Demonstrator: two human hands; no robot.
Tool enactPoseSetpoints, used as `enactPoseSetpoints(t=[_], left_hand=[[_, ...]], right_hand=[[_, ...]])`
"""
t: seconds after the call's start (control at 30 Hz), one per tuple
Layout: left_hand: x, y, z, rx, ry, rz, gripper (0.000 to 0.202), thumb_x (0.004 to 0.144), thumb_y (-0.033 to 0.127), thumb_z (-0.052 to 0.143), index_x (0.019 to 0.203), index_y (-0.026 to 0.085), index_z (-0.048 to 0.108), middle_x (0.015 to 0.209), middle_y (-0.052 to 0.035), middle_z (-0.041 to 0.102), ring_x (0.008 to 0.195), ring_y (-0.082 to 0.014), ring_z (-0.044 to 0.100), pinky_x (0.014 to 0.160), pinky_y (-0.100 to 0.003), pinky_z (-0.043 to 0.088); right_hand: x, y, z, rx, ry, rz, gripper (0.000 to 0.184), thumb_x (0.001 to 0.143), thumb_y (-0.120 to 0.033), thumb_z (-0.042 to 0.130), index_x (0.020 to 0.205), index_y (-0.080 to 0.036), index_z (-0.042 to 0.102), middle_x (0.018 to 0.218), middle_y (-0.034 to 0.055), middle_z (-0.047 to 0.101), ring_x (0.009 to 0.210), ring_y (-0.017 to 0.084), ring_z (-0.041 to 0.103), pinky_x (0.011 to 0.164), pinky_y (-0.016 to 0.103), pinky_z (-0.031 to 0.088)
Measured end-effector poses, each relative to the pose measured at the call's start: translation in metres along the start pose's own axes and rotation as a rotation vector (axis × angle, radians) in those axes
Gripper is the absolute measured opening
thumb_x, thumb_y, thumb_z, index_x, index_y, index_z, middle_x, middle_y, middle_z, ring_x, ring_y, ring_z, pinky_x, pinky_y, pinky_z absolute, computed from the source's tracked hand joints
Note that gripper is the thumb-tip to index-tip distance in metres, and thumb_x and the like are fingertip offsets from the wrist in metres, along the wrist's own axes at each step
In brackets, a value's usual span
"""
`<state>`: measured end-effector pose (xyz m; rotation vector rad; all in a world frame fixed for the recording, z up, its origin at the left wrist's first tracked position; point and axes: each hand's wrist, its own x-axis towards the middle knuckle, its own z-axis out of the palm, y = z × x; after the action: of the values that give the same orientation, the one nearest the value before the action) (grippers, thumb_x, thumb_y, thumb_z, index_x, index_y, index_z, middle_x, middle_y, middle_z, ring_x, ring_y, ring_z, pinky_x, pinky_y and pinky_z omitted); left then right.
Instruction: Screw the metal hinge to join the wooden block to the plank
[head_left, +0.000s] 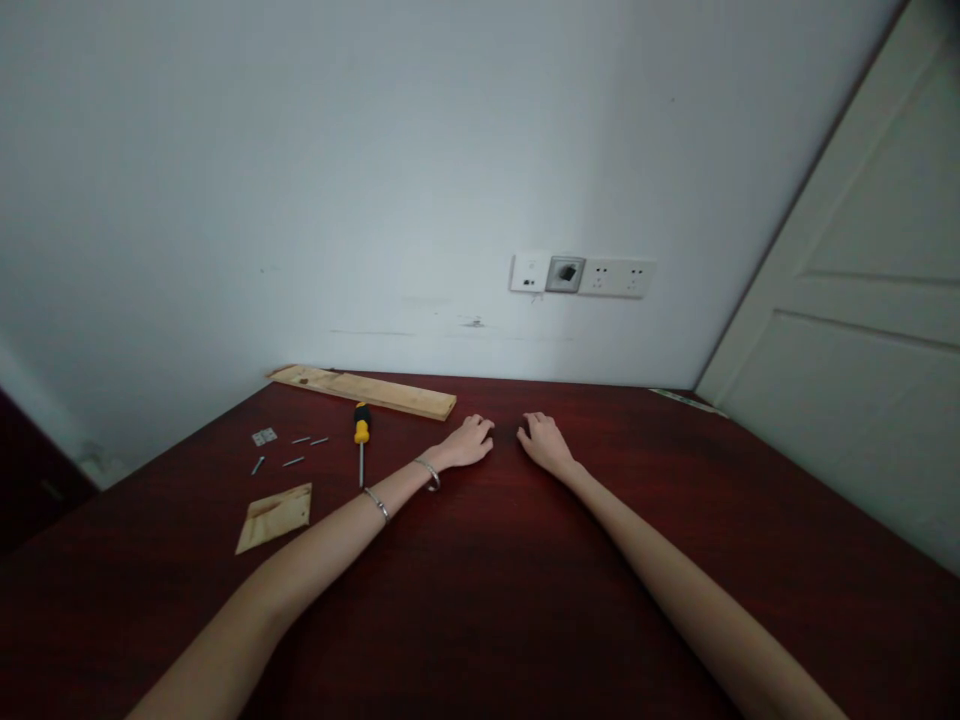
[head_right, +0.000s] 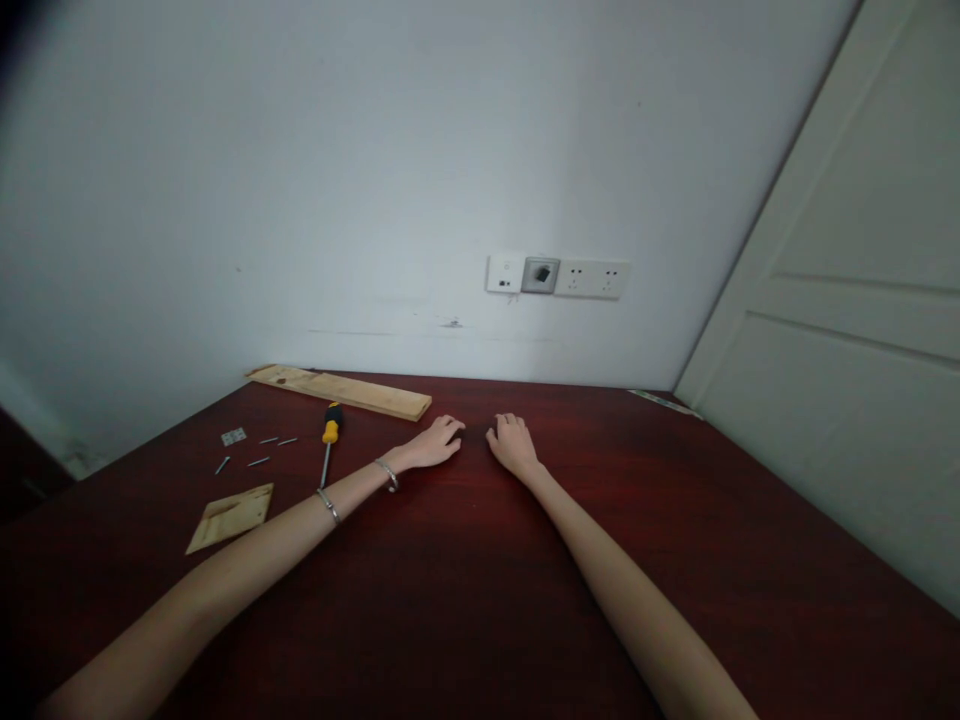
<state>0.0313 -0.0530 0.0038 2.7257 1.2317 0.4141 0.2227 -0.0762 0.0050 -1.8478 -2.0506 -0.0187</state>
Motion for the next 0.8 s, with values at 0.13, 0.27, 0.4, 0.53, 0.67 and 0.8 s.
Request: enactPoseSetpoints(t=[0.13,0.27,0.4,0.53,0.67,0.8], left_hand=[[-0.003,0.002,0.006,0.028,0.022,-0.018,0.037,0.091,0.029,0.037,0.122,0.010,0.047,0.118,-0.0157,0.047,0.115,-0.0257,0.044,0.101,-0.038,0.035],[-0.005,0.002,0.012,0.055,0.041,-0.037,0.038,0.092,0.031,0.037,0.122,0.010,0.047,0.122,-0.0165,0.045,0.119,-0.0279,0.040,0.102,-0.039,0.033],[-0.006,-0.001,0.013,0.045,0.040,-0.042,0.041,0.092,0.032,0.036,0.124,0.008,0.046,0.125,-0.0178,0.043,0.123,-0.0288,0.036,0.104,-0.039,0.031],[-0.006,-0.006,0.012,0.009,0.041,-0.013,0.040,0.092,0.033,0.037,0.124,0.010,0.047,0.126,-0.0162,0.044,0.121,-0.0269,0.039,0.104,-0.039,0.032],[-0.007,-0.010,0.016,-0.007,0.070,-0.017,0.041,0.092,0.032,0.037,0.124,0.008,0.047,0.128,-0.0175,0.043,0.124,-0.0274,0.037,0.105,-0.040,0.032],[-0.009,-0.009,0.020,-0.002,0.108,-0.031,0.040,0.092,0.031,0.038,0.124,0.009,0.048,0.131,-0.0174,0.042,0.127,-0.0274,0.035,0.105,-0.039,0.032]], right_hand=[[-0.003,0.001,0.007,-0.017,0.002,-0.038,0.044,0.091,-0.028,0.036,0.125,-0.005,0.051,0.130,0.0179,0.052,0.120,0.025,0.045,0.099,0.033,0.033],[-0.002,0.002,0.011,-0.030,0.009,-0.049,0.043,0.091,-0.026,0.034,0.121,-0.004,0.056,0.130,0.0181,0.053,0.120,0.025,0.046,0.101,0.032,0.032],[-0.001,0.004,0.013,-0.037,0.012,-0.049,0.042,0.090,-0.026,0.035,0.119,-0.005,0.058,0.130,0.0179,0.053,0.122,0.025,0.046,0.101,0.033,0.033],[-0.001,0.005,0.014,-0.045,0.017,-0.053,0.042,0.091,-0.027,0.034,0.118,-0.006,0.058,0.129,0.0173,0.054,0.123,0.024,0.045,0.102,0.033,0.032],[-0.001,0.005,0.014,-0.047,0.018,-0.062,0.042,0.091,-0.027,0.034,0.117,-0.006,0.059,0.129,0.0176,0.055,0.123,0.024,0.045,0.102,0.033,0.031],[-0.001,0.006,0.014,-0.043,0.020,-0.065,0.042,0.092,-0.027,0.033,0.115,-0.006,0.061,0.129,0.0171,0.054,0.123,0.024,0.046,0.103,0.034,0.031]])
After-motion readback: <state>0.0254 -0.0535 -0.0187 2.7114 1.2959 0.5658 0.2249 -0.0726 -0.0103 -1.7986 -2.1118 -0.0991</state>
